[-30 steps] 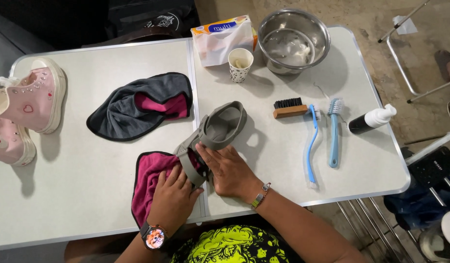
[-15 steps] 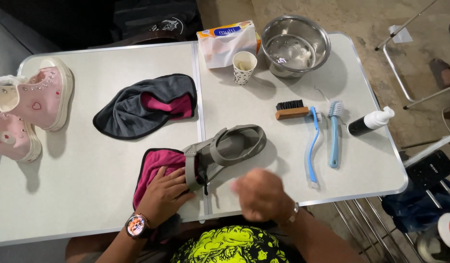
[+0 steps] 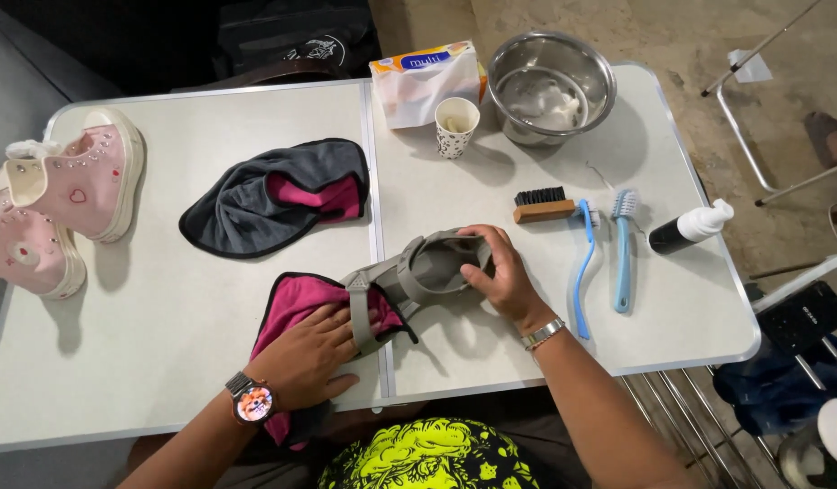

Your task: A person is cleaning a grey sandal by wiping it thoroughly with a pink cloth on a white table.

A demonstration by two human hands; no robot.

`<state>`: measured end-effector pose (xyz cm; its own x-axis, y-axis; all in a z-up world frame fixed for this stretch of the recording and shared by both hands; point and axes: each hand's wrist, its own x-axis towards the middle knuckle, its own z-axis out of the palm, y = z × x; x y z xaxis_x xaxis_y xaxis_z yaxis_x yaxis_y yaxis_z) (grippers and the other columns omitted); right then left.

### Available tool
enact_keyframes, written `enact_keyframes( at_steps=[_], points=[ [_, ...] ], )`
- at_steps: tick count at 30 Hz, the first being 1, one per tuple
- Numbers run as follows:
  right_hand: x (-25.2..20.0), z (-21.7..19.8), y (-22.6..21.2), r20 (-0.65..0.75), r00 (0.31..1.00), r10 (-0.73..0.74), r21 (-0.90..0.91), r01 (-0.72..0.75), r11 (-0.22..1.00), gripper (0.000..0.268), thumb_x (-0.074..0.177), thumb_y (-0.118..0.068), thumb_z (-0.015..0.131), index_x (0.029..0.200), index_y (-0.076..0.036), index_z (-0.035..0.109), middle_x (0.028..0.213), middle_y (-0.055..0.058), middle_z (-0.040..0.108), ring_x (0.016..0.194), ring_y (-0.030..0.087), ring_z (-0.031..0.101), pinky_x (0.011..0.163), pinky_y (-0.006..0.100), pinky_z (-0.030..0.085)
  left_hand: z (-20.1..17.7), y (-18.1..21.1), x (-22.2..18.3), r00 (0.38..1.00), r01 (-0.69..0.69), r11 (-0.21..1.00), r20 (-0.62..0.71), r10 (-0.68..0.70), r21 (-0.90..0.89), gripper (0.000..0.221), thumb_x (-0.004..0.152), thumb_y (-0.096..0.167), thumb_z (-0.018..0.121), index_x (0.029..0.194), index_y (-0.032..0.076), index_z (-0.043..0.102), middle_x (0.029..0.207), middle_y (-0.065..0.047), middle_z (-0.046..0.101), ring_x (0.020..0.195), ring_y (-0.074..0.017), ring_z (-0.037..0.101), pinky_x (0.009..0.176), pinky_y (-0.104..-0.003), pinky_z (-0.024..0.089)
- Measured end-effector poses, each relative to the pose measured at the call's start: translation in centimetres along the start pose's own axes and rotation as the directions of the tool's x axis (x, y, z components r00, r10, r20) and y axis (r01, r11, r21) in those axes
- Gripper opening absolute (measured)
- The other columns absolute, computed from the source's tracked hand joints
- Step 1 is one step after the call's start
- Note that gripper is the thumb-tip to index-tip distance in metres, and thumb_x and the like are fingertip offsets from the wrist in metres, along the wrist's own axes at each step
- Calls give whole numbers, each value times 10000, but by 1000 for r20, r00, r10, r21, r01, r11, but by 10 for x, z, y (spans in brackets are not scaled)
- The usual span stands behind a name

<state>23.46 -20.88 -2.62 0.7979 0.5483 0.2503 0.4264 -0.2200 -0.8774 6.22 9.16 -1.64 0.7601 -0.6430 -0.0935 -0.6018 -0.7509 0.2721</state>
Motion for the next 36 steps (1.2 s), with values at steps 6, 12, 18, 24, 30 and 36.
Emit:
enact_keyframes(
  at_steps=[6, 12, 18, 24, 30, 36],
  points=[
    [3, -6, 1, 73, 997, -19, 181, 6, 984, 727, 875, -513, 677, 1422, -85, 461, 1354, 128, 538, 1233, 263, 575, 1054, 384, 480, 0, -9, 13, 991, -125, 991, -49, 128, 57, 1053, 886, 721, 572, 1593, 6, 262, 1470, -270, 504, 1371, -420, 451, 1190, -524, 247],
    [4, -2, 43, 27, 999, -27, 210, 21, 978, 735, 796, -402, 850, 1374, -73, 538, 1206, 133, 619, 1167, 212, 582, 1100, 404, 415, -33, -5, 42, 968, -212, 977, -138, 208, -9, 1065, 823, 837, 483, 1435, -34, 455, 1379, -234, 540, 1260, -451, 521, 886, -469, 476],
    [1, -5, 28, 72, 997, 14, 222, -30, 975, 746, 759, -409, 856, 1374, -90, 579, 1179, 143, 636, 1165, 245, 613, 1086, 440, 432, -17, -4, 45, 987, -124, 992, -101, 126, 28, 949, 979, 740, 344, 1573, 2, 289, 1560, -232, 413, 1425, -424, 400, 1004, -442, 419],
    [6, 1, 17, -32, 997, 71, 221, -62, 973, 411, 895, -373, 728, 1193, -93, 699, 1041, 114, 669, 1014, 206, 637, 976, 385, 486, -1, 16, 42, 987, 87, 992, -145, -72, 94, 996, 884, 675, 609, 1598, 72, 263, 1565, -177, 409, 1387, -392, 426, 1057, -443, 384],
    [4, 5, 11, -95, 979, 180, 176, -161, 971, 267, 839, -214, 622, 1033, -56, 714, 1133, 98, 699, 1054, 244, 658, 924, 363, 534, 17, 24, 19, 940, 252, 968, -244, -241, 15, 803, 933, 521, 613, 1530, 23, 412, 1432, -183, 570, 1355, -369, 468, 1156, -471, 319],
    [5, 6, 0, -110, 964, 241, 148, -224, 963, 282, 809, -161, 559, 1002, -60, 739, 1111, 95, 702, 1034, 232, 649, 892, 334, 528, 53, 11, -38, 960, 269, 962, -86, -265, 37, 729, 897, 237, 481, 1596, 132, 305, 1671, -49, 282, 1553, -261, 167, 1221, -507, 141]
  ],
)
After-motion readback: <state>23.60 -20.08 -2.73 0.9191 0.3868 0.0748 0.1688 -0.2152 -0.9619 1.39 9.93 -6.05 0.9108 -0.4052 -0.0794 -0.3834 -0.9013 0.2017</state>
